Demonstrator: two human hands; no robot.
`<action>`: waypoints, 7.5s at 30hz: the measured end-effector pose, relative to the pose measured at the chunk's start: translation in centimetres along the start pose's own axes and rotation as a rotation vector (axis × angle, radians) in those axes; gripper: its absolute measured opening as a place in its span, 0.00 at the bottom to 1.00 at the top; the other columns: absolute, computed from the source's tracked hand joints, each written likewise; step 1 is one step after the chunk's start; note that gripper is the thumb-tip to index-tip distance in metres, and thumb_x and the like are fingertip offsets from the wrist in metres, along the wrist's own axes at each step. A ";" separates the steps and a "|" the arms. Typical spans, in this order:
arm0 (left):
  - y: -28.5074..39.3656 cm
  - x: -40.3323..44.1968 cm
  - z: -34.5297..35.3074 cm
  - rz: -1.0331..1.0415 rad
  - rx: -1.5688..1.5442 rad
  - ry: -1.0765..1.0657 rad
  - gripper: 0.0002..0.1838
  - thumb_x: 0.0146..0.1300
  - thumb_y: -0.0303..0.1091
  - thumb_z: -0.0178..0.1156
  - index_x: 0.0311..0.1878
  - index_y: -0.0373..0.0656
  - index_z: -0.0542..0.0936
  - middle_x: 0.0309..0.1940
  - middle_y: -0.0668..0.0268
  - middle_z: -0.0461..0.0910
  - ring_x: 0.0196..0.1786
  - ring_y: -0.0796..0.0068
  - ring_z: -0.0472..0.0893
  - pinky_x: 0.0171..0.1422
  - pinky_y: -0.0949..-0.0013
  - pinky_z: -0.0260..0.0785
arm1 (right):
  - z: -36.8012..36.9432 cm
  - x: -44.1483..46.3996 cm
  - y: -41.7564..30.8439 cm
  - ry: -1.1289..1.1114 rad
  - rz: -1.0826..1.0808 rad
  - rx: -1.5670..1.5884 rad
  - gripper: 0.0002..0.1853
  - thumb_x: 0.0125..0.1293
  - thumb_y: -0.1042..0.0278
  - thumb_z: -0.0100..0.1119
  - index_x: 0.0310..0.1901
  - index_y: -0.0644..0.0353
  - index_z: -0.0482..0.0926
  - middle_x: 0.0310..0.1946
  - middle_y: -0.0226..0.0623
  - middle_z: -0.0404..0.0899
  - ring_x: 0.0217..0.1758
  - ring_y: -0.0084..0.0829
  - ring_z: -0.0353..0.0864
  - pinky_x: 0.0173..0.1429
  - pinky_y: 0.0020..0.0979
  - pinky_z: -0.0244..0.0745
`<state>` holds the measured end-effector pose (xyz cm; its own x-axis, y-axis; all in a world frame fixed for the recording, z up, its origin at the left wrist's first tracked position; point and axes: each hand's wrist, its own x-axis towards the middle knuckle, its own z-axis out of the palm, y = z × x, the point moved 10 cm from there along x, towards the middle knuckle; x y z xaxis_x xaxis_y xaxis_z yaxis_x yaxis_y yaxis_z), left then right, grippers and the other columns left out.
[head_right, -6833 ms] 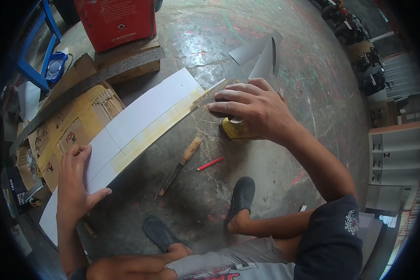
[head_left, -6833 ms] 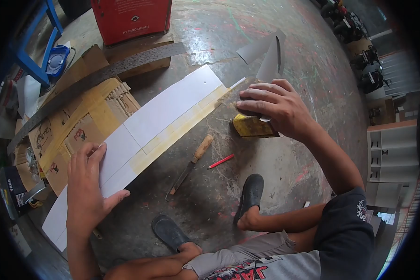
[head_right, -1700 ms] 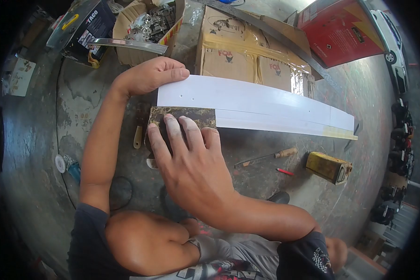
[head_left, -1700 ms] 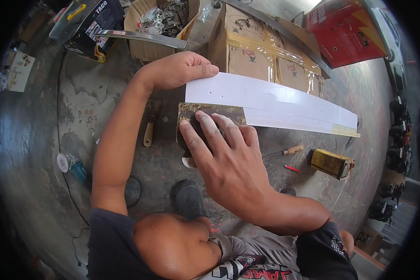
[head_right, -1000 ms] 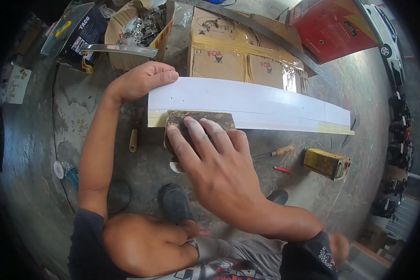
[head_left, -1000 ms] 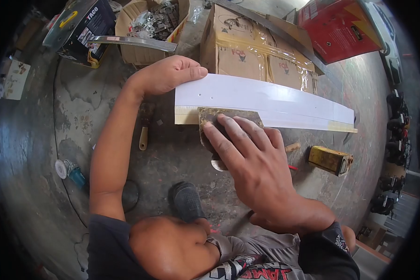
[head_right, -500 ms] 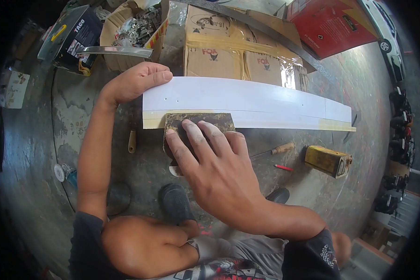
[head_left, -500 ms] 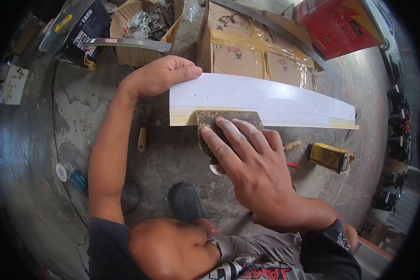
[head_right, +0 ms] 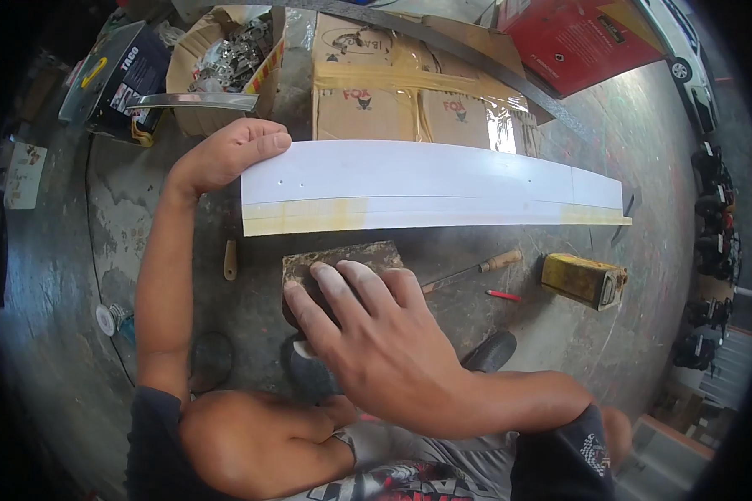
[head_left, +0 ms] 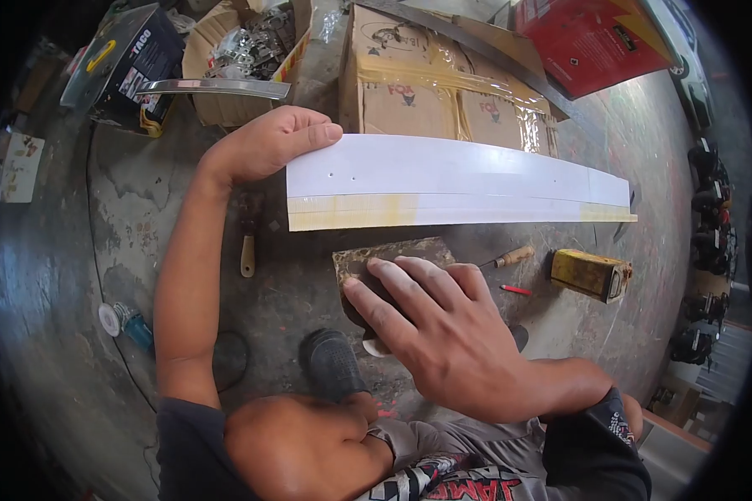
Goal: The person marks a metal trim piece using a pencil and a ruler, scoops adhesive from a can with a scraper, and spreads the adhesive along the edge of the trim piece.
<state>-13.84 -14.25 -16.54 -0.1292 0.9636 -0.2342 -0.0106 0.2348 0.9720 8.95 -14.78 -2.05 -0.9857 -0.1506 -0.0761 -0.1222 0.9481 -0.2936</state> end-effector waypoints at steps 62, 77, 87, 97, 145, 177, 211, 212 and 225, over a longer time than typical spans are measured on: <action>-0.2 -0.3 -0.3 -0.052 0.043 0.067 0.23 0.87 0.54 0.61 0.42 0.44 0.82 0.33 0.80 0.76 0.37 0.91 0.72 0.42 0.77 0.65 | -1.6 -5.5 8.3 -0.027 0.195 -0.061 0.33 0.76 0.65 0.64 0.82 0.51 0.73 0.76 0.44 0.79 0.80 0.47 0.76 0.74 0.51 0.68; -0.5 -0.3 -0.5 -0.051 0.044 0.075 0.22 0.88 0.53 0.60 0.42 0.44 0.82 0.33 0.80 0.78 0.37 0.91 0.72 0.43 0.76 0.66 | -1.3 -6.6 11.5 0.066 0.253 -0.181 0.35 0.73 0.74 0.61 0.82 0.45 0.76 0.79 0.39 0.79 0.82 0.44 0.76 0.75 0.49 0.68; -0.3 -0.2 -0.5 -0.045 0.041 0.059 0.22 0.88 0.53 0.60 0.41 0.44 0.81 0.32 0.80 0.77 0.37 0.91 0.72 0.42 0.76 0.65 | -1.4 -7.0 11.6 0.055 0.237 -0.149 0.31 0.77 0.66 0.64 0.80 0.47 0.77 0.77 0.39 0.80 0.81 0.44 0.77 0.75 0.50 0.68; -0.3 -0.3 -0.7 -0.043 0.060 0.070 0.22 0.89 0.51 0.59 0.42 0.43 0.83 0.33 0.81 0.77 0.38 0.92 0.72 0.44 0.76 0.66 | -2.7 -8.8 10.4 -0.044 0.224 -0.070 0.32 0.75 0.69 0.67 0.80 0.44 0.80 0.77 0.36 0.83 0.81 0.40 0.79 0.78 0.48 0.68; 0.0 0.2 -0.2 -0.004 0.032 0.000 0.21 0.88 0.51 0.61 0.50 0.40 0.88 0.40 0.78 0.86 0.43 0.90 0.79 0.51 0.76 0.74 | 2.7 0.6 13.6 0.106 0.605 1.088 0.22 0.86 0.70 0.62 0.73 0.72 0.73 0.58 0.41 0.88 0.58 0.27 0.87 0.66 0.37 0.84; -0.2 0.1 -0.9 -0.037 0.058 0.026 0.22 0.88 0.51 0.59 0.42 0.41 0.84 0.32 0.79 0.79 0.36 0.91 0.73 0.42 0.75 0.66 | -3.6 -12.0 16.2 0.116 0.259 -0.336 0.36 0.66 0.67 0.75 0.78 0.41 0.82 0.77 0.28 0.82 0.79 0.36 0.80 0.77 0.44 0.69; -0.3 0.1 -0.8 -0.039 0.046 0.019 0.22 0.88 0.52 0.59 0.38 0.45 0.79 0.31 0.81 0.74 0.35 0.92 0.70 0.41 0.77 0.63 | -3.6 -12.4 14.7 0.069 0.283 -0.189 0.38 0.61 0.76 0.78 0.75 0.43 0.84 0.73 0.28 0.86 0.76 0.37 0.83 0.73 0.45 0.71; -0.3 0.1 -0.8 -0.040 0.043 0.020 0.22 0.88 0.52 0.59 0.38 0.45 0.79 0.31 0.81 0.74 0.35 0.92 0.70 0.41 0.76 0.63 | -3.8 -12.6 14.6 0.058 0.275 -0.189 0.37 0.62 0.76 0.77 0.75 0.43 0.84 0.73 0.28 0.86 0.76 0.37 0.83 0.73 0.45 0.71; -0.3 0.0 -0.8 -0.051 0.043 0.032 0.23 0.88 0.53 0.60 0.37 0.45 0.79 0.30 0.81 0.74 0.34 0.92 0.70 0.40 0.77 0.62 | -2.8 -14.2 18.8 0.206 0.298 -0.330 0.35 0.68 0.73 0.71 0.78 0.42 0.81 0.75 0.29 0.83 0.78 0.38 0.80 0.73 0.45 0.69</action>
<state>-14.65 -14.42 -16.76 -0.1607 0.9460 -0.2817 0.0251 0.2892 0.9569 20.29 5.94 -3.81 -0.9818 0.1676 0.0892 0.1710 0.9847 0.0328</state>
